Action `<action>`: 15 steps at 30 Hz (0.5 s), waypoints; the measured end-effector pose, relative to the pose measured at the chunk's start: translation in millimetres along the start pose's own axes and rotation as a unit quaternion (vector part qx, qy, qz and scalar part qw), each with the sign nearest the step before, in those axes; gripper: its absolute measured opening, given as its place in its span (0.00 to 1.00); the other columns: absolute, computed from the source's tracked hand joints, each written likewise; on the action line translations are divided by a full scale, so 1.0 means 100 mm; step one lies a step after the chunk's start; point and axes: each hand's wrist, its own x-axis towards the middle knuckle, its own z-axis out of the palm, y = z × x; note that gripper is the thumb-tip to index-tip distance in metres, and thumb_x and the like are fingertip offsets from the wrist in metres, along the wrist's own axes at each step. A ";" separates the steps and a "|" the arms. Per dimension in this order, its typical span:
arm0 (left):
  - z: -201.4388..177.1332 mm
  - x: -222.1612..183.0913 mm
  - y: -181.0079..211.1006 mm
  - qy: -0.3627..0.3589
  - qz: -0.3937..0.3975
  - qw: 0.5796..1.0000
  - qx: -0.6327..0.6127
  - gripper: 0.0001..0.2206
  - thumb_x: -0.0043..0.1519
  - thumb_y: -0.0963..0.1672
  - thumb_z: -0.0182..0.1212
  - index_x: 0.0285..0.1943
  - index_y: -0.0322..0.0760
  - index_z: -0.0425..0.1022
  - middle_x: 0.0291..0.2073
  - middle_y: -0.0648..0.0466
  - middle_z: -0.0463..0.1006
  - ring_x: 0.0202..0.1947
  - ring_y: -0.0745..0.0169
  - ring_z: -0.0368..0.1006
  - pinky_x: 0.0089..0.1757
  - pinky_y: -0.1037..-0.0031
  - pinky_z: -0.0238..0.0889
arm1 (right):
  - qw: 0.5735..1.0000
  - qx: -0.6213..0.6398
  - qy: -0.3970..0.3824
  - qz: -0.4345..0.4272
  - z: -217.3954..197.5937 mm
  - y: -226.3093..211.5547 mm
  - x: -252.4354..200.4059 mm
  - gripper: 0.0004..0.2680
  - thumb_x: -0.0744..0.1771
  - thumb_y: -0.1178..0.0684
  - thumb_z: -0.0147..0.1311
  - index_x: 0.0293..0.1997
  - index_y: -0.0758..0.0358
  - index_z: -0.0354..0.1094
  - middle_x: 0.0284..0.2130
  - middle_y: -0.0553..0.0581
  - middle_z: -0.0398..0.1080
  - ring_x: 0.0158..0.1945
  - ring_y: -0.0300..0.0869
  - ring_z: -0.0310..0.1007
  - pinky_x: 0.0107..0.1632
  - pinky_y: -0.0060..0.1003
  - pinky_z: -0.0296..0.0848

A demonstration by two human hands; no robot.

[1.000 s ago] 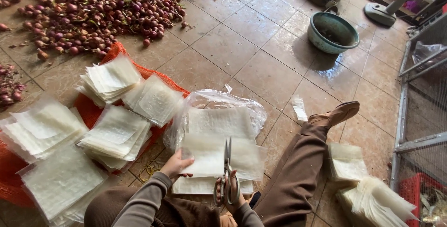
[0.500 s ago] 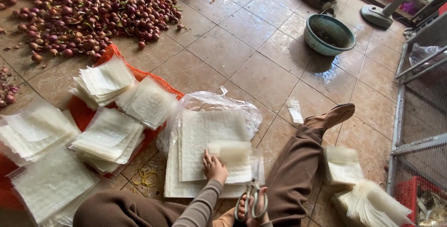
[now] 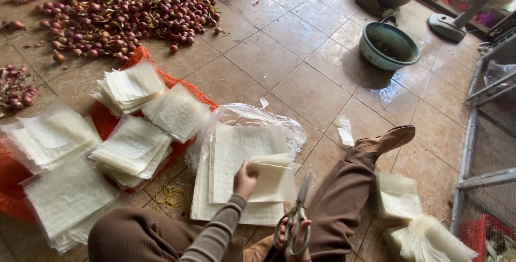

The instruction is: Cutting stacks of thin white sheets into smaller rectangular pieces using scissors while sitting on the floor.

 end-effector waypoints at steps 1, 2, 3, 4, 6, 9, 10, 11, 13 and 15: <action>-0.33 -0.05 0.28 -0.033 0.107 0.987 0.115 0.20 0.59 0.41 0.62 0.63 0.38 0.69 0.46 0.46 0.82 0.45 0.50 0.80 0.46 0.66 0.74 | 0.998 0.044 -0.037 -0.016 -0.19 0.05 0.07 0.36 0.55 0.11 0.51 0.44 0.61 0.67 0.24 0.57 0.69 0.17 0.43 0.65 0.19 0.38 0.63; -0.53 -0.14 0.56 -0.029 0.103 0.987 0.118 0.20 0.59 0.41 0.62 0.63 0.38 0.69 0.46 0.46 0.82 0.45 0.50 0.80 0.46 0.66 0.74 | 0.998 0.045 -0.038 -0.010 -0.11 0.00 0.02 0.36 0.55 0.11 0.51 0.44 0.61 0.67 0.24 0.57 0.69 0.17 0.43 0.65 0.19 0.38 0.63; -0.73 -0.21 0.86 -0.025 0.199 0.961 0.190 0.16 0.58 0.39 0.58 0.56 0.38 0.72 0.42 0.48 0.82 0.42 0.49 0.76 0.45 0.65 0.71 | 0.999 0.041 0.003 -0.032 -0.01 -0.05 0.00 0.36 0.56 0.11 0.50 0.43 0.62 0.66 0.23 0.57 0.66 0.17 0.42 0.61 0.19 0.35 0.60; -0.94 -0.29 1.15 -0.021 0.292 0.920 0.261 0.13 0.56 0.37 0.54 0.49 0.38 0.74 0.38 0.50 0.82 0.38 0.49 0.73 0.44 0.64 0.68 | 0.997 0.036 0.044 -0.054 0.10 -0.10 -0.02 0.36 0.58 0.11 0.49 0.42 0.64 0.65 0.23 0.56 0.63 0.17 0.40 0.58 0.19 0.33 0.57; -0.94 -0.31 1.18 -0.044 0.301 0.892 0.336 0.13 0.57 0.36 0.54 0.48 0.38 0.76 0.36 0.49 0.81 0.38 0.50 0.72 0.42 0.67 0.71 | 0.998 0.027 0.031 -0.046 0.36 -0.11 -0.04 0.36 0.58 0.11 0.48 0.42 0.63 0.64 0.22 0.55 0.62 0.18 0.39 0.57 0.19 0.32 0.55; -0.71 -0.25 0.79 -0.101 0.273 0.843 0.452 0.09 0.61 0.39 0.52 0.46 0.39 0.76 0.39 0.47 0.79 0.42 0.50 0.73 0.41 0.65 0.73 | 1.000 -0.005 0.007 -0.025 0.58 -0.10 -0.10 0.37 0.57 0.10 0.44 0.42 0.63 0.64 0.22 0.54 0.61 0.19 0.39 0.57 0.20 0.32 0.55; -0.61 -0.20 0.59 -0.131 0.239 0.824 0.497 0.08 0.63 0.43 0.51 0.45 0.39 0.76 0.43 0.45 0.78 0.45 0.47 0.73 0.42 0.60 0.72 | 1.000 -0.024 -0.010 -0.011 0.64 -0.08 -0.10 0.38 0.57 0.10 0.43 0.43 0.65 0.65 0.23 0.55 0.60 0.19 0.39 0.57 0.21 0.33 0.55; -0.65 -0.20 0.60 -0.127 0.235 0.826 0.496 0.08 0.63 0.43 0.51 0.45 0.39 0.76 0.43 0.45 0.78 0.45 0.47 0.73 0.42 0.60 0.72 | 0.999 -0.028 -0.014 -0.008 0.67 -0.08 -0.14 0.38 0.57 0.10 0.43 0.43 0.65 0.65 0.23 0.55 0.60 0.19 0.39 0.57 0.21 0.33 0.55; -0.77 -0.18 0.59 -0.059 0.280 0.836 0.469 0.03 0.64 0.42 0.51 0.44 0.40 0.68 0.31 0.47 0.77 0.30 0.49 0.75 0.34 0.60 0.72 | 0.999 -0.038 -0.006 -0.001 0.73 -0.06 -0.19 0.37 0.57 0.12 0.47 0.41 0.67 0.65 0.20 0.54 0.60 0.16 0.37 0.55 0.18 0.32 0.55; -1.22 -0.14 0.90 -0.082 0.206 0.883 0.413 0.07 0.69 0.45 0.44 0.47 0.42 0.69 0.31 0.51 0.77 0.28 0.56 0.75 0.33 0.67 0.74 | 0.999 -0.024 -0.036 0.017 0.48 -0.02 -0.06 0.37 0.57 0.11 0.47 0.42 0.66 0.65 0.21 0.53 0.61 0.16 0.38 0.56 0.19 0.32 0.56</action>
